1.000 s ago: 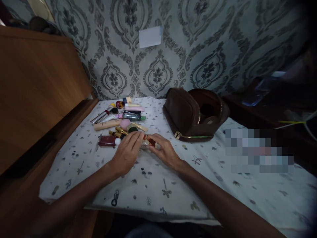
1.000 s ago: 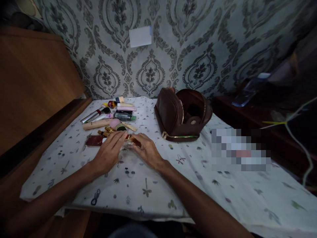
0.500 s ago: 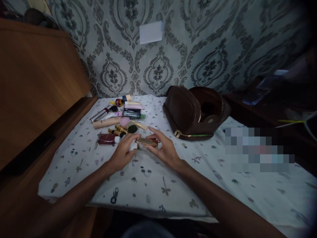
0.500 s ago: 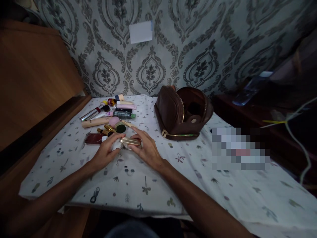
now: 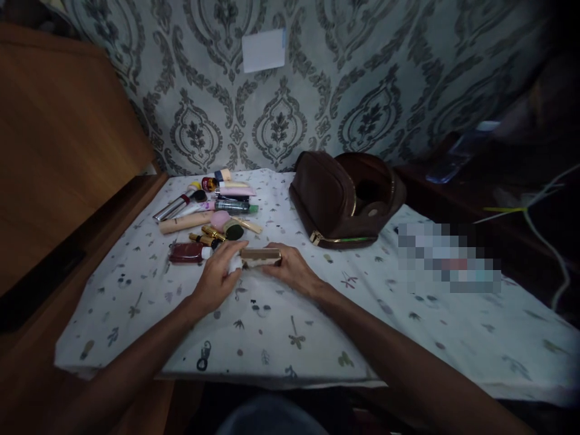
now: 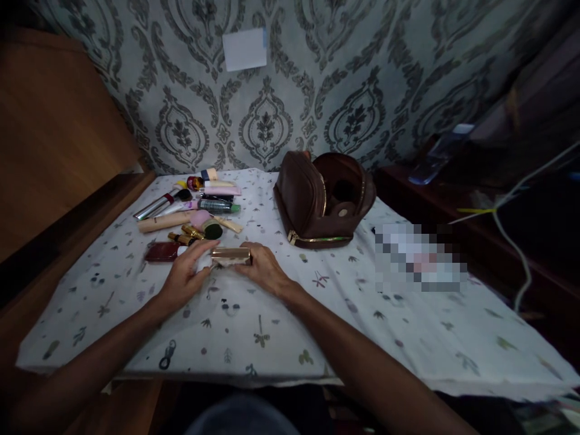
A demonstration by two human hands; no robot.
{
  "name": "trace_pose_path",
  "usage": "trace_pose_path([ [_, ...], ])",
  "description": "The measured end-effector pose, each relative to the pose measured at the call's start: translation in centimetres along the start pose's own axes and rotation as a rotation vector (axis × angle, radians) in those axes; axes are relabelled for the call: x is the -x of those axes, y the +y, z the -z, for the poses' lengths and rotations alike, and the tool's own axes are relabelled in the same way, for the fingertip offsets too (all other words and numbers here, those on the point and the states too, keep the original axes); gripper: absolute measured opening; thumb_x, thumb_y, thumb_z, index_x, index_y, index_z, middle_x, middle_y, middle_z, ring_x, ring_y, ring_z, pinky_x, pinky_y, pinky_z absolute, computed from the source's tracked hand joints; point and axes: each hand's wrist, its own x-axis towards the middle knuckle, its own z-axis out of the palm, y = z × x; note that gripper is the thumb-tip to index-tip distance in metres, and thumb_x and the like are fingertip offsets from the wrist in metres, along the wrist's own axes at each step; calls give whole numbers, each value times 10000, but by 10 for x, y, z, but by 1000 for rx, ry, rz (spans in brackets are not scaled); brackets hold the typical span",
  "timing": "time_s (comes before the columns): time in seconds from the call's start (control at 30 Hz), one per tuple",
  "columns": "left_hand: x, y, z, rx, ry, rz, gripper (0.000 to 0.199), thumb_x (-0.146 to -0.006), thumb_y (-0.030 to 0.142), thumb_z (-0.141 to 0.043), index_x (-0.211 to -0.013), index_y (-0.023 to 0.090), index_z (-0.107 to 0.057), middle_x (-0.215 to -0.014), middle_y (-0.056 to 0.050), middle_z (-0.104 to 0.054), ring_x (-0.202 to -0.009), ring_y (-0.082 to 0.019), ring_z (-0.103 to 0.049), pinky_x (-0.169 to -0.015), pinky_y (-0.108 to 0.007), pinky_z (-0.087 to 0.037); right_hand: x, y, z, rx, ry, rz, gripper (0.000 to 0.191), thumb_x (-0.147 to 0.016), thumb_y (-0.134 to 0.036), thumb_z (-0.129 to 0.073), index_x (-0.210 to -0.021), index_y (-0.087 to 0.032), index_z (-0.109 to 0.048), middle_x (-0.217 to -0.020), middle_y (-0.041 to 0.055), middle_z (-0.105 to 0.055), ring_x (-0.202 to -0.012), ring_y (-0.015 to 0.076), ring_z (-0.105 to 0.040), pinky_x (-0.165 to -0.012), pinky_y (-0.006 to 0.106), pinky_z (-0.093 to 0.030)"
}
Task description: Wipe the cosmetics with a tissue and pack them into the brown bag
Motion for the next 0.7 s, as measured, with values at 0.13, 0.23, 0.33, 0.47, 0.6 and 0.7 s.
trace_pose_path([
  [0.13,1,3,1,-79,60,-37,514,-820,128,-488,-1330,196,-506,-1307,-111,-593,-1232,-264,-544,-1052,-436,-440,2,-9,2,36,9,0,188,-793,-334,-640,-760,-202,-510,-642,-57,-510,-609,122,-491,-562,226,-358],
  [0.23,1,5,1,-132,99,-79,540,-812,108,-484,-1347,183,-476,-1324,-118,-584,-1246,-262,-536,-1063,-439,-438,2,-12,1,127,74,35,196,-783,-309,-657,-748,-207,-493,-655,-51,-500,-611,125,-482,-574,235,-355],
  [0.33,2,6,-1,-175,104,-144,567,-824,84,-461,-1382,181,-438,-1362,-129,-559,-1296,-262,-500,-1098,-452,-409,2,-12,-1,215,144,115,146,-776,-241,-653,-744,-206,-515,-706,-26,-525,-651,140,-509,-620,252,-387],
  [0.47,3,8,-3,-214,76,-191,555,-889,114,-444,-1435,188,-381,-1424,-147,-515,-1351,-271,-454,-1128,-483,-379,2,-10,-3,292,167,173,69,-775,-193,-651,-769,-201,-583,-785,17,-575,-743,178,-565,-689,285,-439],
  [0.6,4,8,-3,-228,60,-235,564,-917,121,-420,-1470,184,-337,-1454,-157,-489,-1378,-277,-428,-1139,-505,-367,3,-11,-3,309,181,166,39,-798,-208,-659,-835,-199,-661,-835,39,-589,-807,194,-597,-710,292,-472],
  [0.7,4,9,-4,-232,58,-248,579,-917,109,-412,-1484,184,-320,-1472,-162,-465,-1394,-279,-409,-1146,-522,-357,4,-12,-4,321,213,155,69,-797,-213,-665,-859,-194,-692,-827,32,-572,-780,180,-594,-688,278,-478],
])
